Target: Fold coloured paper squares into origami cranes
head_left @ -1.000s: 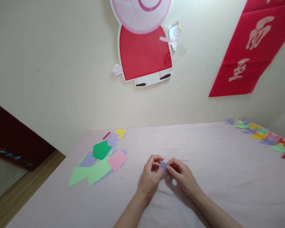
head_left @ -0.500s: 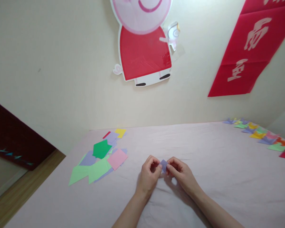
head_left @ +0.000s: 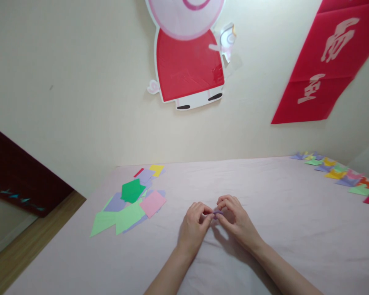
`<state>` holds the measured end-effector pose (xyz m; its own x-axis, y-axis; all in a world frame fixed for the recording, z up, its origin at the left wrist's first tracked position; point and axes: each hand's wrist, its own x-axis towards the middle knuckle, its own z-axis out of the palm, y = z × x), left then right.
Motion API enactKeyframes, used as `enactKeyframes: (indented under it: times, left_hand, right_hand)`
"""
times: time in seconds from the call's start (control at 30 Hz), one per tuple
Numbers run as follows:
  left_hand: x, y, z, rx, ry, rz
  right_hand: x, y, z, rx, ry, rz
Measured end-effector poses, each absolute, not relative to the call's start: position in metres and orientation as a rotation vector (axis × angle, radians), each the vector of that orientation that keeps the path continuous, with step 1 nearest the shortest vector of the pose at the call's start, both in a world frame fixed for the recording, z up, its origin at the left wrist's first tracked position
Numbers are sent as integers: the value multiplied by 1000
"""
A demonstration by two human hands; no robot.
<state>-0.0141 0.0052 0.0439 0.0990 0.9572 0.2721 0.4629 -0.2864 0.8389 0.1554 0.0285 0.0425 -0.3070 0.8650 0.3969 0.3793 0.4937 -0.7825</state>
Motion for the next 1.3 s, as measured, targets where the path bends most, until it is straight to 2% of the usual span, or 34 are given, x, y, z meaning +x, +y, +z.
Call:
enactKeyframes:
  times: [0.27,0.47,0.73,0.97,1.3]
  left_hand:
    - [-16,5,39,1600,1447,1152]
    - [-14,2,42,2068,1574,892]
    - [-21,2,45,2269,1489,669]
    - [-23,2,49,2235,1497,563]
    - [-19,4,57,2214,1588,540]
  right_hand:
    - [162,35,37,-1131,-2014,631]
    - [156,31,34,-1265,-2142,501]
    - [171,34,51,-958,-2339,702]
    - [172,40,43,-903,-2453,420]
    - [168,40,37,-954,-2383,452]
